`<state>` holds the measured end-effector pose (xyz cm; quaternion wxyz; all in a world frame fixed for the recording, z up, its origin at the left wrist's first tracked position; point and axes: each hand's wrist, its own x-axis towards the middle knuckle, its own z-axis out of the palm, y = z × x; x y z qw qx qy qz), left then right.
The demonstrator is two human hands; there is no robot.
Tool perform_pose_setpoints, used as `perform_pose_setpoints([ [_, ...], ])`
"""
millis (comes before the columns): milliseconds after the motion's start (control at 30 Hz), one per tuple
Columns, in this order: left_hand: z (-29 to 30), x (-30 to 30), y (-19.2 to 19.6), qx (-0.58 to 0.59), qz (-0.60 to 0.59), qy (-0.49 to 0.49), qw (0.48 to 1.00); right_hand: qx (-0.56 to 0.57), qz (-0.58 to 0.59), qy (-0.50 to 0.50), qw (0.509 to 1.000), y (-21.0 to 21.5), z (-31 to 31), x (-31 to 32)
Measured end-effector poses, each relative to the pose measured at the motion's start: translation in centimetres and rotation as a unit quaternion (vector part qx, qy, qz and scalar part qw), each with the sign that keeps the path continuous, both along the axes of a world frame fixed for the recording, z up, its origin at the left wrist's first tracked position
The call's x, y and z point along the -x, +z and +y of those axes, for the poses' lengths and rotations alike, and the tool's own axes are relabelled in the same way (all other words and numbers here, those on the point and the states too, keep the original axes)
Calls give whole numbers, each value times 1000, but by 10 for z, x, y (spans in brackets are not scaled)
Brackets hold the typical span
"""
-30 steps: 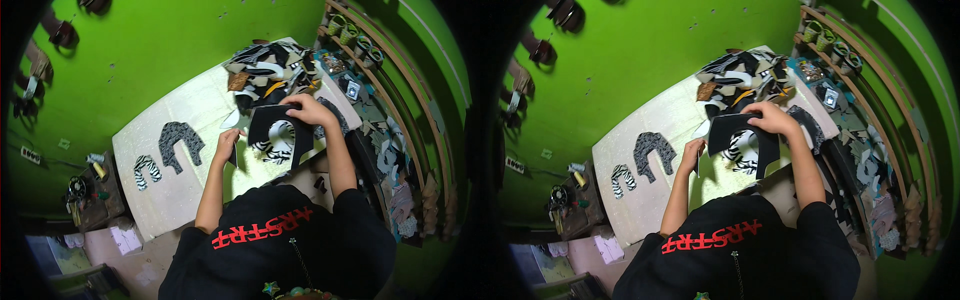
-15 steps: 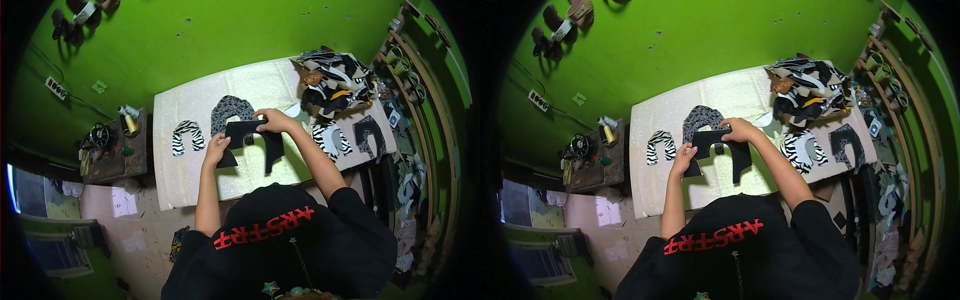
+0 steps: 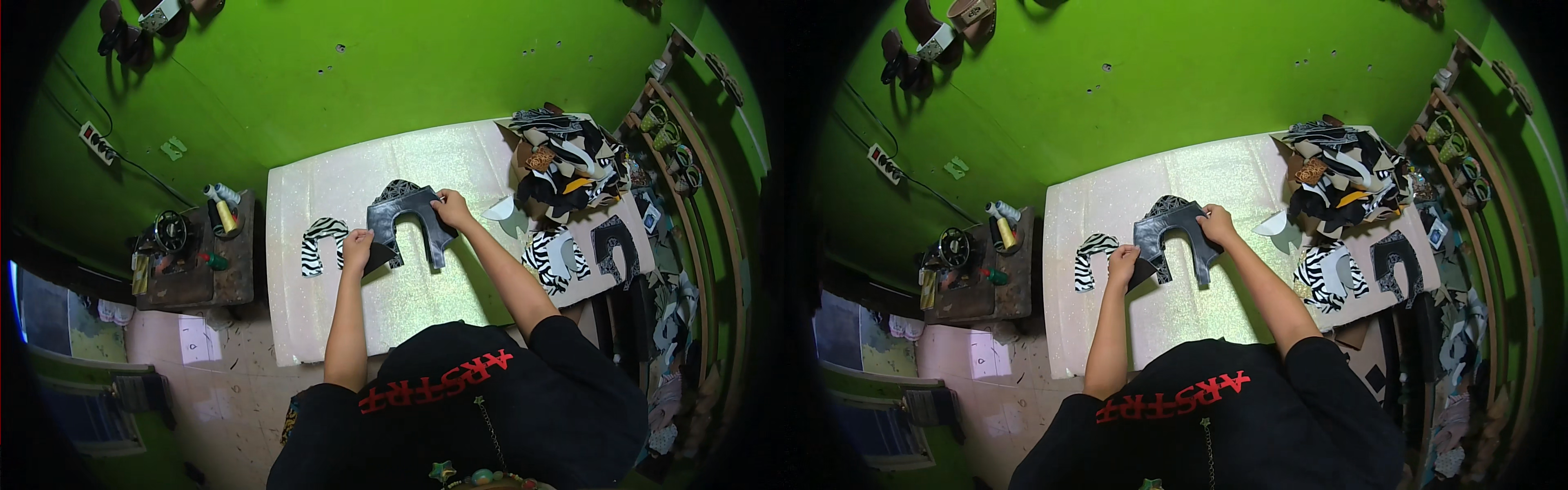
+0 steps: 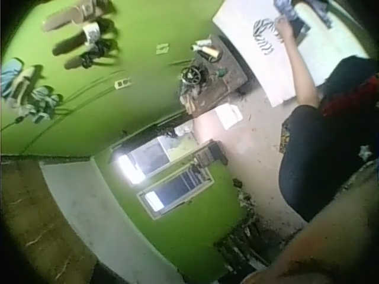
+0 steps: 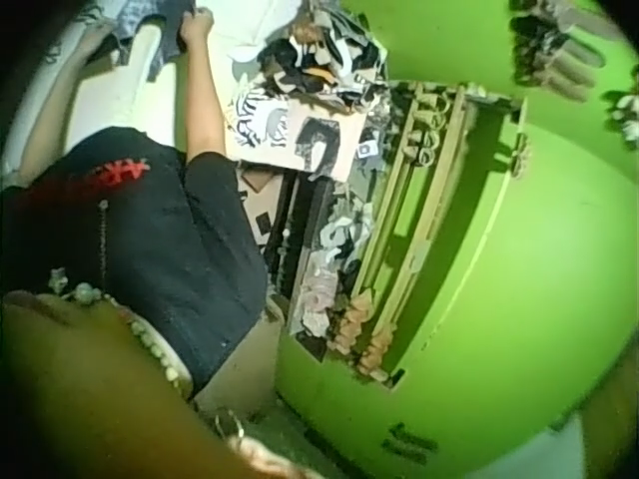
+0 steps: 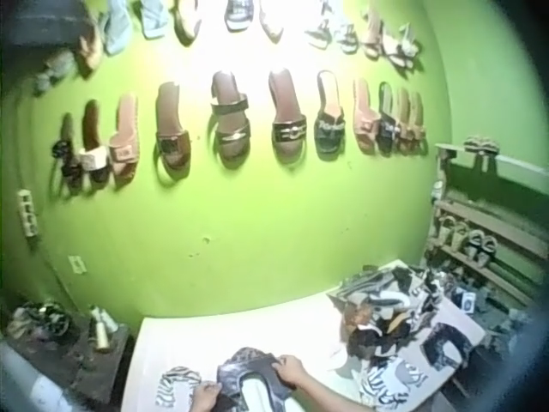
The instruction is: Sorting and inspecting patterned leather or fabric shoe upper components.
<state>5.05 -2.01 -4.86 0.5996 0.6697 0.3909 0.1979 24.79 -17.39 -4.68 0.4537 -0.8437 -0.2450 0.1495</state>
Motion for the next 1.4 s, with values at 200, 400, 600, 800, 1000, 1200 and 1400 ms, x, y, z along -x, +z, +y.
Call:
perform_pose_setpoints([
  [200,21,-21,-26,-98,74,21,992,16,-23,-56,998,-11,15,3],
  [400,20,-28,-32,-159,172,28,972,70,-10,-99,993,-14,21,7],
  [600,9,-29,-9,-191,194,68,960,71,-110,-157,979,-19,20,16],
  [800,4,-32,8,-184,35,75,980,-102,-166,-77,978,6,24,31],
  [1000,-13,-46,28,150,-332,66,929,-98,283,235,925,23,30,66],
  [1200,0,-41,27,10,-356,4,935,-103,335,276,895,38,29,73],
  [1400,6,-24,51,261,-75,-88,958,-171,208,63,961,33,14,35],
])
